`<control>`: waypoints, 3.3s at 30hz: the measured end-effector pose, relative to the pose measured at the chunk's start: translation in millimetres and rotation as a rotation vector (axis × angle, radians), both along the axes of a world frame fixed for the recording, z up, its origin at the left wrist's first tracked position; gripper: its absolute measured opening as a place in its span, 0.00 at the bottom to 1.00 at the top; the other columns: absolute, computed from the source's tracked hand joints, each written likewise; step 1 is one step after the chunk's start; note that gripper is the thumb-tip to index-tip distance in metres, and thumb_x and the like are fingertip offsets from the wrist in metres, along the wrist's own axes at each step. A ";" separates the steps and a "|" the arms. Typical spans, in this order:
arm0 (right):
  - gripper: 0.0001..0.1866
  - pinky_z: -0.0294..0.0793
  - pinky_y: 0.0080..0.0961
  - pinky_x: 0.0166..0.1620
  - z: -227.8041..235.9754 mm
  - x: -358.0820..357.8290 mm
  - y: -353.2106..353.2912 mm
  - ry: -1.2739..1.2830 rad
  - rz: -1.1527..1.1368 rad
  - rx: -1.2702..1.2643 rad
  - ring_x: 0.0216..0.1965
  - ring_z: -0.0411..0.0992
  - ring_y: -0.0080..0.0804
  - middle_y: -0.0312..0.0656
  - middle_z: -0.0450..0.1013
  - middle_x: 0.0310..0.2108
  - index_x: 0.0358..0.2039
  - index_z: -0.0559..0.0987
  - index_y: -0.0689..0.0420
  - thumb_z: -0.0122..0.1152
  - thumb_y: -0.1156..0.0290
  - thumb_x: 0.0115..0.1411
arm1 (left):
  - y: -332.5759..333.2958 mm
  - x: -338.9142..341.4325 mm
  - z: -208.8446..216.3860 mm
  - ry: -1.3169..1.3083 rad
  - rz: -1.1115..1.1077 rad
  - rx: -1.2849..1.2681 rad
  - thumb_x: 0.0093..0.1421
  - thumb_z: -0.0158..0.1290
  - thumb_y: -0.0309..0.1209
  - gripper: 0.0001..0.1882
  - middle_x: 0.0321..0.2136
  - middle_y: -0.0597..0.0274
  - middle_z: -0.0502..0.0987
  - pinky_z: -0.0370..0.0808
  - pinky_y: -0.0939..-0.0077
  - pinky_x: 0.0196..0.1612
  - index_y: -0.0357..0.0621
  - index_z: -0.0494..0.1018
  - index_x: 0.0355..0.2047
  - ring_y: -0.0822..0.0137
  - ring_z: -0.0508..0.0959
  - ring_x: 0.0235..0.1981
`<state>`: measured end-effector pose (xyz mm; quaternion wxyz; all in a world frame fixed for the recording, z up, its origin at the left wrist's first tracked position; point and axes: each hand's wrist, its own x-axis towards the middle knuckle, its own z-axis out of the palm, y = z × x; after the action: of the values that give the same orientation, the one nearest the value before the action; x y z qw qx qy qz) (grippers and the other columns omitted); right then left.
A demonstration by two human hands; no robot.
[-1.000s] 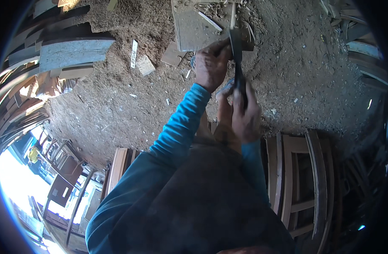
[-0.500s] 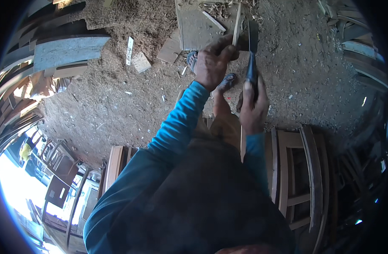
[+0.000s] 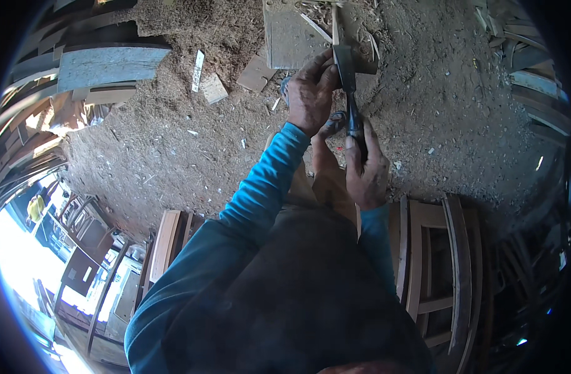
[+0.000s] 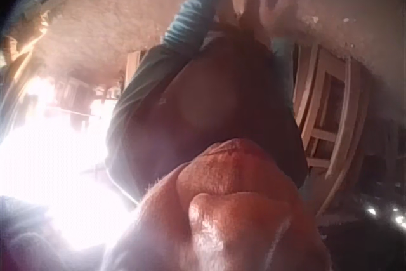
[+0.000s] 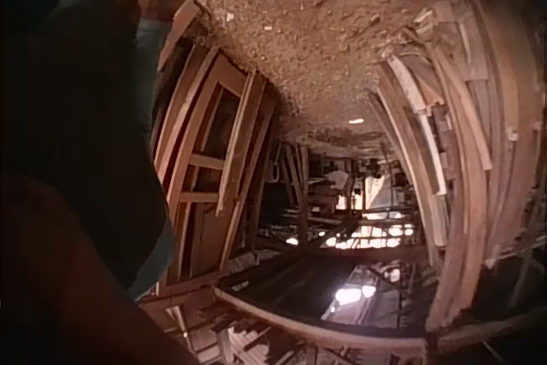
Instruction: The person uses a chisel to shave thin strips from a piece of wood, repeatedly striking the tool with their hand to remove material from the surface.
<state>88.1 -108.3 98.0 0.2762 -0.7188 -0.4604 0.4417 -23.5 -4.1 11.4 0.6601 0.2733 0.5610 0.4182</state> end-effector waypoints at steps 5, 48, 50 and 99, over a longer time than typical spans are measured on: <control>0.28 0.80 0.41 0.45 1.9 7.7 -14.2 0.119 -0.007 -0.126 0.44 0.81 0.52 0.55 0.80 0.41 0.67 0.65 0.61 0.50 0.59 0.72 | 0.2 -4.3 -2.2 0.113 -0.058 0.055 0.69 0.51 0.25 0.18 0.39 0.57 0.84 0.81 0.76 0.43 0.33 0.76 0.56 0.74 0.82 0.37; 0.28 0.74 0.33 0.40 -16.9 18.9 -32.3 0.036 -0.053 0.050 0.34 0.74 0.33 0.46 0.76 0.35 0.65 0.70 0.62 0.51 0.55 0.72 | 5.2 -0.2 1.8 0.472 -0.261 0.318 0.61 0.62 0.30 0.17 0.38 0.53 0.86 0.80 0.72 0.45 0.39 0.81 0.51 0.68 0.85 0.41; 0.28 0.75 0.34 0.42 -17.3 17.9 -29.0 0.043 -0.046 0.043 0.36 0.76 0.35 0.48 0.76 0.38 0.64 0.70 0.61 0.51 0.55 0.72 | -0.6 -2.1 -16.4 0.519 -0.220 0.403 0.61 0.62 0.29 0.17 0.38 0.50 0.86 0.81 0.72 0.45 0.39 0.80 0.50 0.67 0.86 0.40; 0.29 0.77 0.50 0.51 -17.9 23.0 40.8 -0.140 -0.004 0.009 0.48 0.77 0.63 0.65 0.77 0.46 0.63 0.70 0.62 0.51 0.54 0.70 | 5.2 2.3 6.1 0.357 -0.212 0.230 0.61 0.64 0.30 0.21 0.42 0.51 0.85 0.79 0.75 0.47 0.29 0.78 0.52 0.70 0.83 0.41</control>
<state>111.1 -67.5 80.1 0.2475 -0.7475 -0.4792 0.3878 -21.2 1.1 17.5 0.5553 0.4735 0.5855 0.3530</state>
